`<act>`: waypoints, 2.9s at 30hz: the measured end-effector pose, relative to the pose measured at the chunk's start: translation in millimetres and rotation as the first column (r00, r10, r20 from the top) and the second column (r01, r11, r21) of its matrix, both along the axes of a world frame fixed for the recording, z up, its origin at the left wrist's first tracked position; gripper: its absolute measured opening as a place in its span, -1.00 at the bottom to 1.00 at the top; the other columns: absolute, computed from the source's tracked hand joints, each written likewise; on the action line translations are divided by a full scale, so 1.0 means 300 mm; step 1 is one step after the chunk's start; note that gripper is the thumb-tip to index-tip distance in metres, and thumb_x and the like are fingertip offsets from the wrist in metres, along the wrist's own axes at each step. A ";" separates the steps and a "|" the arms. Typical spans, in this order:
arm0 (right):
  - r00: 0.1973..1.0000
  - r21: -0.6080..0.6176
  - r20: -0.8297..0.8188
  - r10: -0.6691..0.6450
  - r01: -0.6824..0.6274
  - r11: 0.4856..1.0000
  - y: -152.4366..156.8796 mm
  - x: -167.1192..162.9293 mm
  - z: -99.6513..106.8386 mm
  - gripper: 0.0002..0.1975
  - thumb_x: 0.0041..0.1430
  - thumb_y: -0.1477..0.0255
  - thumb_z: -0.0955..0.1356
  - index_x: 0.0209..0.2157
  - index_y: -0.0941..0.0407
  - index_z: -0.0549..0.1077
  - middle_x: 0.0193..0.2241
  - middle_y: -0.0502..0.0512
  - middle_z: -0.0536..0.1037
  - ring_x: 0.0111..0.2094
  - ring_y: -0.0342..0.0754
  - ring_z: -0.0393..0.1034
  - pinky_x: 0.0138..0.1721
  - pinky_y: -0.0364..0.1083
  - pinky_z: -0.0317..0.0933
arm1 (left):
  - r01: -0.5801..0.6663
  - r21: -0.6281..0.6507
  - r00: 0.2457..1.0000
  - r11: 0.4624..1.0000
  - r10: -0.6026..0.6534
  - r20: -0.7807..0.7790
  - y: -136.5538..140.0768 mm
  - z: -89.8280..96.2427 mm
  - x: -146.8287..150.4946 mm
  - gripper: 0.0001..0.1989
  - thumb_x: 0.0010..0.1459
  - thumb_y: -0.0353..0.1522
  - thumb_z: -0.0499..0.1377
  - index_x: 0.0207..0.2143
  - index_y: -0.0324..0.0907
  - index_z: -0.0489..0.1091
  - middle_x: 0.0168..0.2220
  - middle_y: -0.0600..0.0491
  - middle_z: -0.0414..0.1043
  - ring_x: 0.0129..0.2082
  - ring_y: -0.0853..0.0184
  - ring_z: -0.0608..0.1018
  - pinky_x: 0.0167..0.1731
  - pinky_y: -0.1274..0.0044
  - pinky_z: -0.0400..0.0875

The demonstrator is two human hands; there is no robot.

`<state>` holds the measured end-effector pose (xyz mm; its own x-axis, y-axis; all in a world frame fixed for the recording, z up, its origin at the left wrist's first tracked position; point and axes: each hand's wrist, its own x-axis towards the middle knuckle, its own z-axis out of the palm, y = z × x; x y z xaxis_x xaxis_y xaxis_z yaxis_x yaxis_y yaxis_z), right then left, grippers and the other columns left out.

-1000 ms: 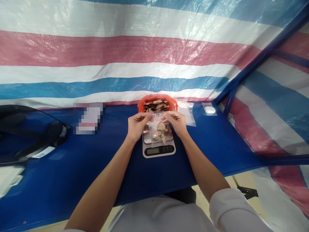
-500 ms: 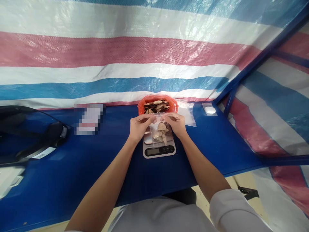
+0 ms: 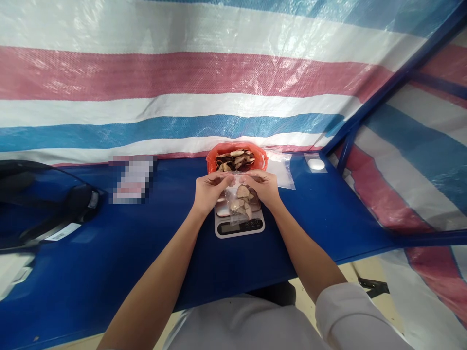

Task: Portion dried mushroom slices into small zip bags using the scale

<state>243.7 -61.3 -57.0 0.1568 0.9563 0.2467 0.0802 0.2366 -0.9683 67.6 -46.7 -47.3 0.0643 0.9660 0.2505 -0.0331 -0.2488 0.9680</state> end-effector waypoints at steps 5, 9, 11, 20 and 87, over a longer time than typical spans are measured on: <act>1.000 0.051 0.002 0.026 -0.027 0.998 -0.005 -0.007 0.001 -0.75 -0.04 0.17 0.53 -0.45 0.06 0.63 -0.45 0.04 0.67 -0.40 -0.02 0.54 -0.30 -0.03 0.45 | -0.011 -0.014 0.997 1.000 0.010 -0.075 -0.012 0.017 0.001 -0.75 -0.05 -0.17 0.41 -0.42 -0.18 0.65 -0.50 0.03 0.58 -0.50 0.32 0.53 -0.52 0.54 0.42; 0.998 0.039 -0.010 0.064 -0.064 0.997 -0.007 -0.009 0.003 -0.76 -0.03 0.17 0.53 -0.41 0.06 0.64 -0.41 0.05 0.68 -0.36 -0.01 0.56 -0.28 -0.03 0.46 | -0.024 -0.002 0.996 1.000 0.024 -0.083 -0.012 0.021 0.000 -0.76 -0.07 -0.18 0.41 -0.44 -0.18 0.65 -0.53 0.04 0.57 -0.54 0.34 0.51 -0.57 0.56 0.37; 0.997 0.011 -0.032 0.069 -0.069 0.998 -0.007 -0.004 0.002 -0.72 -0.04 0.14 0.53 -0.41 0.06 0.63 -0.42 0.05 0.67 -0.38 -0.01 0.56 -0.30 -0.04 0.46 | -0.023 0.000 0.997 1.000 0.023 -0.078 -0.009 0.020 -0.001 -0.77 -0.07 -0.20 0.41 -0.45 -0.18 0.64 -0.54 0.04 0.56 -0.56 0.35 0.49 -0.58 0.57 0.35; 0.998 0.010 -0.039 0.054 -0.053 0.999 -0.010 0.010 0.010 -0.71 -0.03 0.12 0.52 -0.47 0.07 0.61 -0.45 0.04 0.66 -0.42 -0.04 0.52 -0.31 -0.04 0.45 | 0.010 0.005 0.998 1.000 -0.010 -0.062 -0.002 0.012 -0.003 -0.77 -0.07 -0.19 0.42 -0.44 -0.16 0.64 -0.48 0.03 0.61 -0.47 0.30 0.58 -0.41 0.52 0.48; 0.998 -0.007 0.015 0.063 -0.063 0.998 -0.009 0.008 0.009 -0.71 0.01 0.14 0.49 -0.47 0.08 0.62 -0.45 0.04 0.67 -0.43 -0.06 0.52 -0.33 -0.07 0.43 | 0.048 -0.028 0.999 0.998 -0.047 0.024 0.025 -0.015 -0.035 -0.73 -0.04 -0.15 0.43 -0.44 -0.18 0.64 -0.50 0.04 0.60 -0.47 0.33 0.57 -0.35 0.51 0.48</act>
